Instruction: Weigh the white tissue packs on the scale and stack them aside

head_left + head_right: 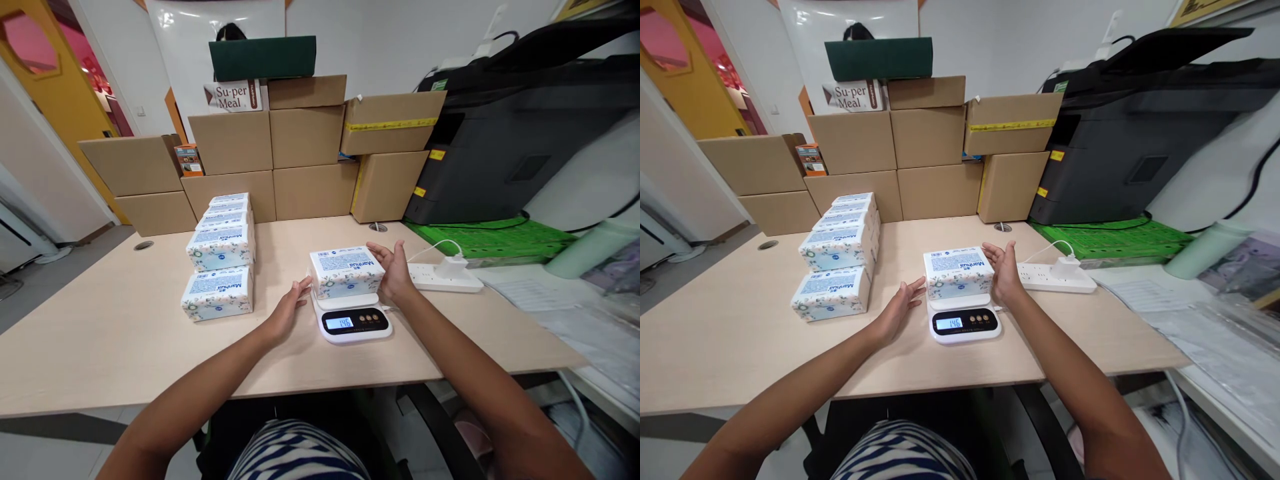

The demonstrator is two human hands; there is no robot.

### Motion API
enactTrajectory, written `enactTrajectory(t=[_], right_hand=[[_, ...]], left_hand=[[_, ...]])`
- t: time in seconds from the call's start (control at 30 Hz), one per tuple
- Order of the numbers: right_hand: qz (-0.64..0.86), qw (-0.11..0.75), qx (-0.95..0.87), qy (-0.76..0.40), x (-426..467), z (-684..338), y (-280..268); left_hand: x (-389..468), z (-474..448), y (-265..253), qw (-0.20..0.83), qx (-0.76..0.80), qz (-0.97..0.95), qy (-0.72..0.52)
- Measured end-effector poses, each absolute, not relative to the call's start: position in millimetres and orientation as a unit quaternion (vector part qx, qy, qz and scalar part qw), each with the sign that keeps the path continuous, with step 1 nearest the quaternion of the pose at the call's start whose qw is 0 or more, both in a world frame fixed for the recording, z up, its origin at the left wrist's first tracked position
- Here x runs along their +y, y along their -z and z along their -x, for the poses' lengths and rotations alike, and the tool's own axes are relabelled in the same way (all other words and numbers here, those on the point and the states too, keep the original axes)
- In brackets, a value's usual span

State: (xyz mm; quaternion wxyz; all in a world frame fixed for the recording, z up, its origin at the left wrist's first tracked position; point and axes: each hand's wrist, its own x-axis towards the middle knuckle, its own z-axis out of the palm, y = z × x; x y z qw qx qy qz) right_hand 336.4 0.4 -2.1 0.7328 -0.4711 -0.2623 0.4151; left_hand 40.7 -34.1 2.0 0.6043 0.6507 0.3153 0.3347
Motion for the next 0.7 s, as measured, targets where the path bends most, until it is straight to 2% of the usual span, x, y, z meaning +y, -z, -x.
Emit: enactTrajectory(t=[0.7], right_hand=[[0.467,0.725,-0.261,-0.434,-6.1,-331.1,-2.8]], left_hand=[[-34.7,-42.7,-2.7,0.578,0.346,-0.659,-0.335]])
